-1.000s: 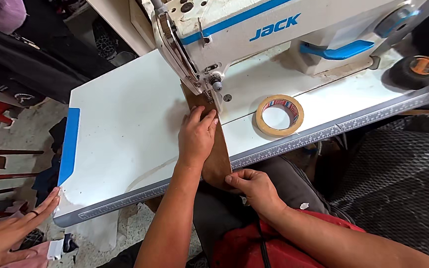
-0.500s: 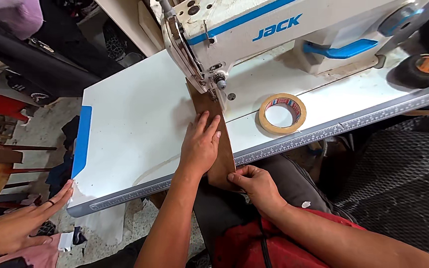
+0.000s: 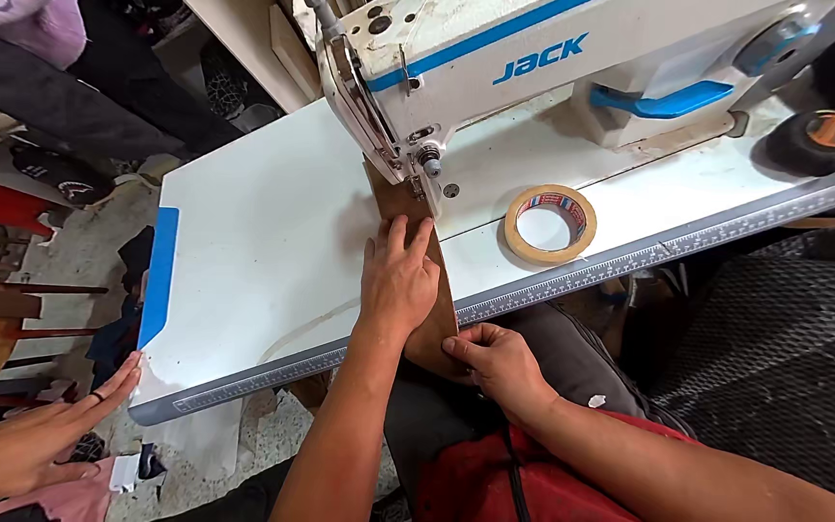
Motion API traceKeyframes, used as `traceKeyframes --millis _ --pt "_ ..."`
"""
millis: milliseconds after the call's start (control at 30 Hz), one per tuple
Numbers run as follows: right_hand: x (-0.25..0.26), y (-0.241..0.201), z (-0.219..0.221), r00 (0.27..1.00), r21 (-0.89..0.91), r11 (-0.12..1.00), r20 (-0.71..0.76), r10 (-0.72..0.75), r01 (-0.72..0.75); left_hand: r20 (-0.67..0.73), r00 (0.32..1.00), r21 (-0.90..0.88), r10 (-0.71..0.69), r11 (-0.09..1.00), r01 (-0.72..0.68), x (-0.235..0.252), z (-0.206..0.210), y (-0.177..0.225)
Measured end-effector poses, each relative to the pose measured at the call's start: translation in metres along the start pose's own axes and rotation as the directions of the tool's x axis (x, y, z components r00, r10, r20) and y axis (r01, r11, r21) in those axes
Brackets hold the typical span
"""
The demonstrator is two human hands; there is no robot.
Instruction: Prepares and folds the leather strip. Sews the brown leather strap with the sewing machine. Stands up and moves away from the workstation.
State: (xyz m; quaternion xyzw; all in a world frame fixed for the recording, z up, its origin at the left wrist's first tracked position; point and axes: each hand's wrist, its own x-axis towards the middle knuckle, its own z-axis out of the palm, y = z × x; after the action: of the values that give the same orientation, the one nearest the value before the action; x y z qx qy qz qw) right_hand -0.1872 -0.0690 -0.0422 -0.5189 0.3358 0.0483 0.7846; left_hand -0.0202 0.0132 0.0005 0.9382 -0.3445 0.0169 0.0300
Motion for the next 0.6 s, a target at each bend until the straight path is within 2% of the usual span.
traceKeyframes --millis 367,600 --pt "0.002 0.000 -0.001 1.000 0.009 1.000 -0.016 -0.022 0.022 0.042 0.998 0.013 -0.050 0.999 0.050 0.016 -0.001 0.001" --pt "0.003 0.001 -0.002 0.999 -0.001 1.000 -0.029 -0.017 0.017 -0.049 0.999 -0.006 -0.010 1.000 0.010 0.018 0.006 -0.005"
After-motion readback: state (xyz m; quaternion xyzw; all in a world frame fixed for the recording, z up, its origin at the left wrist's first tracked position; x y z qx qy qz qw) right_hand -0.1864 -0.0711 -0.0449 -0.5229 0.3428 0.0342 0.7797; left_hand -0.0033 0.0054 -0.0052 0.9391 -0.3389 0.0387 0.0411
